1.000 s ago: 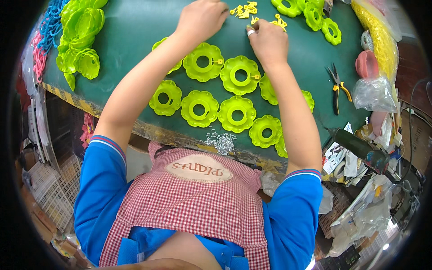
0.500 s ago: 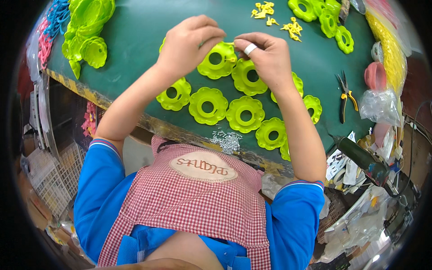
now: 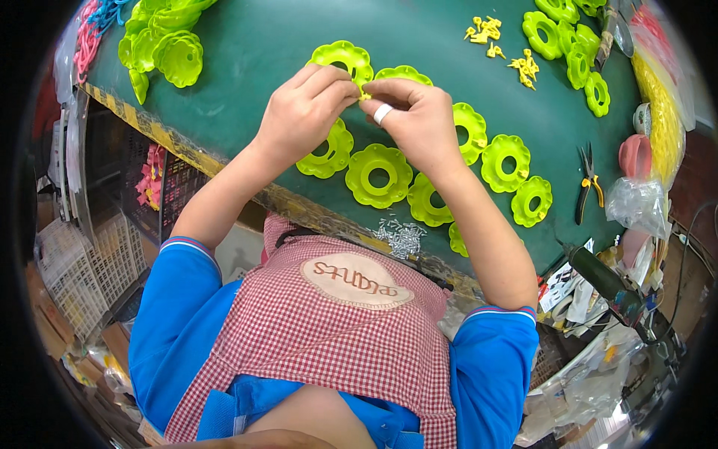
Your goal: The person assembles green flower-shaped plastic pieces on a table. They insert small yellow plastic stems into the center of each piece and use a hot glue gun to secure them. The person repeatedly arranges the pieces, applies glue, and inserts stems throughout the clip.
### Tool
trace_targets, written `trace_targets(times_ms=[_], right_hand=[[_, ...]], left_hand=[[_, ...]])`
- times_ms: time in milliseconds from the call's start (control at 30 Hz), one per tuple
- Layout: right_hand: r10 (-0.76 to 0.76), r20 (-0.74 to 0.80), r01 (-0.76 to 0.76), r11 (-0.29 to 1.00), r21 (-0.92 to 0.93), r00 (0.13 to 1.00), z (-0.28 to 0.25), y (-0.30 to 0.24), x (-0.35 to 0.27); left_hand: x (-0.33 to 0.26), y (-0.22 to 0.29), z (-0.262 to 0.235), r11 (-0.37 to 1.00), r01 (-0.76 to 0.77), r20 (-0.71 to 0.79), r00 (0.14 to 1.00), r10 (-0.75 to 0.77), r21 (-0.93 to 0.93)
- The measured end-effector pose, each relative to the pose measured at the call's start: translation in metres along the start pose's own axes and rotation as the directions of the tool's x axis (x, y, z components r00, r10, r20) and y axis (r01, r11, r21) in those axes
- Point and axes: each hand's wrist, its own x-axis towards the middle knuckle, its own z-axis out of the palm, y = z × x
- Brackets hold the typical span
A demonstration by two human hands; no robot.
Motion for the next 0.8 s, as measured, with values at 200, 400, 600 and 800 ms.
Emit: trace_targets(times_ms=[200,400,600,800], right_hand=[[-0.504,0.146,0.408,0.461,-0.788,0.851,0.001,-0.001,0.01],[-0.509,0.163,0.382,0.363,-0.85,0.845,0.004,0.01,0.04],[-0.489,0.192,0.428,0.435,-0.792,0.851,0.0,-0.005,0.034],[-0.328,0.059,0.329,0.891,-0.312,0.943,0.015,-0.018,-0.009]], left_hand=[[-0.009,-0.01,0.0,0.999,0.046,0.043,0.998,-0.045,-0.006],[-0.009,-0.022,0.01,0.956,0.246,0.009,0.969,-0.247,-0.158],[-0.009,-0.022,0.004,0.782,0.417,0.079,0.898,-0.432,-0.463],[-0.021,-0.002,-0.013,0.006,0.544,0.45,0.7,-0.555,-0.839]])
